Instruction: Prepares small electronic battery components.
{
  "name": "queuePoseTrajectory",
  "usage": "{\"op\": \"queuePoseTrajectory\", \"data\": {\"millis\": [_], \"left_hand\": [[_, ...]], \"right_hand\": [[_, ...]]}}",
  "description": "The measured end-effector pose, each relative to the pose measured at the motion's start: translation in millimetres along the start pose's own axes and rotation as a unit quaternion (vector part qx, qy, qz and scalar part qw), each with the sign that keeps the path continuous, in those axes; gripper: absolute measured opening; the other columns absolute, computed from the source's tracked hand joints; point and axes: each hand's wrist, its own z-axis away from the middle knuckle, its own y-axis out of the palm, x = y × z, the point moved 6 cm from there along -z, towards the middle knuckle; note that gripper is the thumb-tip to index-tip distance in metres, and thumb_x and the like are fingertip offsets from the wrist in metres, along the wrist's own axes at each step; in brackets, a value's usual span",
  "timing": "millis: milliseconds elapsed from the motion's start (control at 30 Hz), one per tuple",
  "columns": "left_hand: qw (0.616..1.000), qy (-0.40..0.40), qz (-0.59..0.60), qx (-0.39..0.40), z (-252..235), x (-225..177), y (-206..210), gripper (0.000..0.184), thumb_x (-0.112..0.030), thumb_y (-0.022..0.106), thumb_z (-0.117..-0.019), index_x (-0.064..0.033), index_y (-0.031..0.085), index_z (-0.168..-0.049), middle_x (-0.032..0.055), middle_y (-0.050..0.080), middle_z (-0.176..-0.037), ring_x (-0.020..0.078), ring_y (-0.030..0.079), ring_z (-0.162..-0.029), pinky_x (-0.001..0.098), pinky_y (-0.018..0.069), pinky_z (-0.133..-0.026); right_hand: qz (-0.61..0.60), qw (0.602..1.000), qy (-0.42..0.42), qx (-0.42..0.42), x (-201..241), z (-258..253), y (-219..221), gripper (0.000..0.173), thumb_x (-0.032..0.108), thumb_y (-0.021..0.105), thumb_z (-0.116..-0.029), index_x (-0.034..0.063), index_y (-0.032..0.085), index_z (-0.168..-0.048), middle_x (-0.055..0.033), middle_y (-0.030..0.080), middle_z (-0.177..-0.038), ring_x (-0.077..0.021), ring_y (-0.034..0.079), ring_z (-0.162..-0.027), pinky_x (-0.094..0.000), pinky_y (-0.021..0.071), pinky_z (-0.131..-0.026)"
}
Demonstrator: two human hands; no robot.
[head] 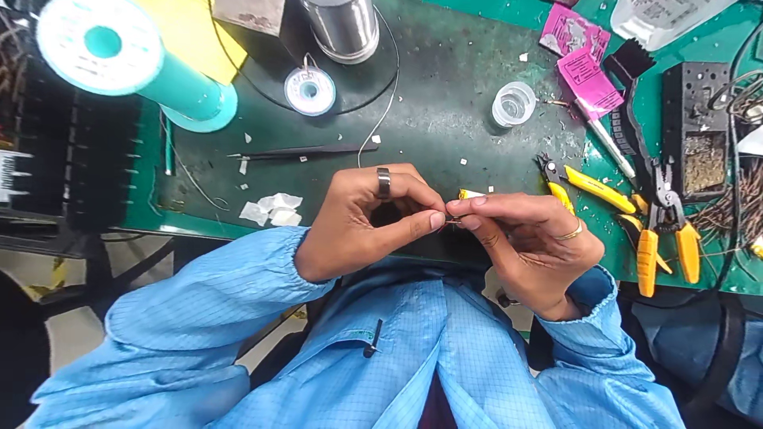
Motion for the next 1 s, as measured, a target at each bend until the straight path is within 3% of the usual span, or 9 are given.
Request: {"op": "queuePoseTrajectory", "data": {"millis": [333,1000], "left_hand": [[1.0,-0.001,0.002,0.0,0.0,0.4,0.1,0.008,0.0,0.072,-0.0893,0.0031,0.073,-0.097,0.0042,0.071,-0.091,0.0084,0.068,-0.076,0.022,0.0606,-0.066],[1.0,0.0,-0.011,-0.006,0.1,0.0,0.1,0.008,0.001,0.072,-0.0892,0.0029,0.073,-0.096,0.004,0.07,-0.09,0.0078,0.068,-0.076,0.021,0.0604,-0.066]], "right_hand": [[0.003,1.0,-0.003,0.0,-0.6,0.8,0.1,0.02,-0.01,0.074,-0.0884,-0.0042,0.069,-0.107,-0.0161,0.078,-0.103,-0.0244,0.078,-0.091,-0.036,0.0675,-0.078],[0.006,1.0,0.01,0.002,-1.5,1.3,0.6,0.019,-0.01,0.071,-0.0901,-0.0042,0.069,-0.108,-0.0141,0.078,-0.103,-0.0198,0.077,-0.089,-0.0308,0.0665,-0.077]]}}
